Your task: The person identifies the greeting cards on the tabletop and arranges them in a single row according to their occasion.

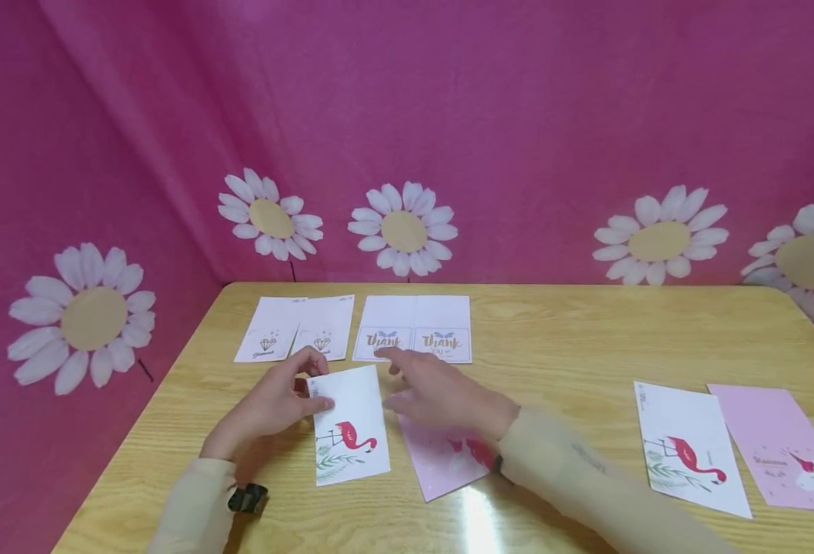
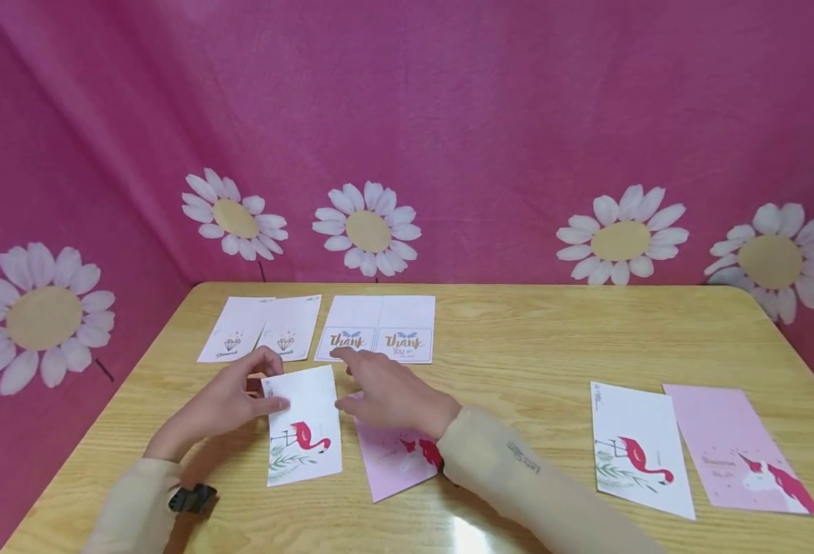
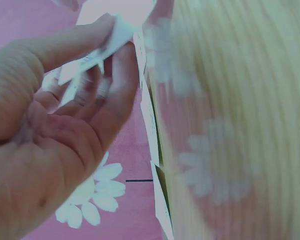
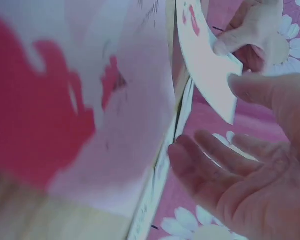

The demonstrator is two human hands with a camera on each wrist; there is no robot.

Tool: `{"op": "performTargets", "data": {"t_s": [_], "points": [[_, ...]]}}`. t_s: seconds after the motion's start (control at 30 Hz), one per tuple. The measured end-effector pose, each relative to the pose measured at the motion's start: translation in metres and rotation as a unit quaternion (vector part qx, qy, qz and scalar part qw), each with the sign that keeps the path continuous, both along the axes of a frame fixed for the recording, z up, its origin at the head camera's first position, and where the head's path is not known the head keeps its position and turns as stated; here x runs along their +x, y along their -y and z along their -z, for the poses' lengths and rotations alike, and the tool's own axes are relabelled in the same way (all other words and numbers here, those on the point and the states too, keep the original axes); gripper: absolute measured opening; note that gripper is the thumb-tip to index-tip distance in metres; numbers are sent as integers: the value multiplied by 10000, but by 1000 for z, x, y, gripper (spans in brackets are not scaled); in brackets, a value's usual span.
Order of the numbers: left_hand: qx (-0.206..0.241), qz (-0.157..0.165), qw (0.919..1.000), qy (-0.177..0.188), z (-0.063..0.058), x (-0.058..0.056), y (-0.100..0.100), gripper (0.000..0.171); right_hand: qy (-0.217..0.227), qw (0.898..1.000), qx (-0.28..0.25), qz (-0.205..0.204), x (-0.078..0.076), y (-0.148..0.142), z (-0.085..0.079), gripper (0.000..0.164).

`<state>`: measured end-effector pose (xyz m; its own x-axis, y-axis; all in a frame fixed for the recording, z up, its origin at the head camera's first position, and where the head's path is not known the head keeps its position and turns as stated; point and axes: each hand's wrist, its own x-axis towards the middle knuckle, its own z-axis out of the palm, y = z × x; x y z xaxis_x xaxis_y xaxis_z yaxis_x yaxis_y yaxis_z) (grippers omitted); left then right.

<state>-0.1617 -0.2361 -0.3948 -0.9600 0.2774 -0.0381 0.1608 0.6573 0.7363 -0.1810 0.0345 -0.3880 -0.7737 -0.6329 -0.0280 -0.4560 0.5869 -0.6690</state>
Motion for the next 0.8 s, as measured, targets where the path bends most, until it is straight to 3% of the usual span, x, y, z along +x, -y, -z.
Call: {"op": "performTargets", "data": {"t_s": [0.27,0.43,0.53,0.67,0.8], "points": [[1114,-233,9935,-46,-5,1,1,34,772,9922,-913,339,4,9,2,70],[1987,-585,9783,54,-12,-2,-6,39,842,9829,-1453,754,9,10,0,61],[2378,-798,9679,184,-13,-2,-16,47,943,9704,-1913,1135,11,7,-2,55],[2714,-913,9564,571,-12,1,-31,53,962,9538,-2333,1629,14,-1,-4,54],[2872,-911,9493,897,-10,7,-48,49,859,9470,-2500,1827,15,-12,-6,53]]}}
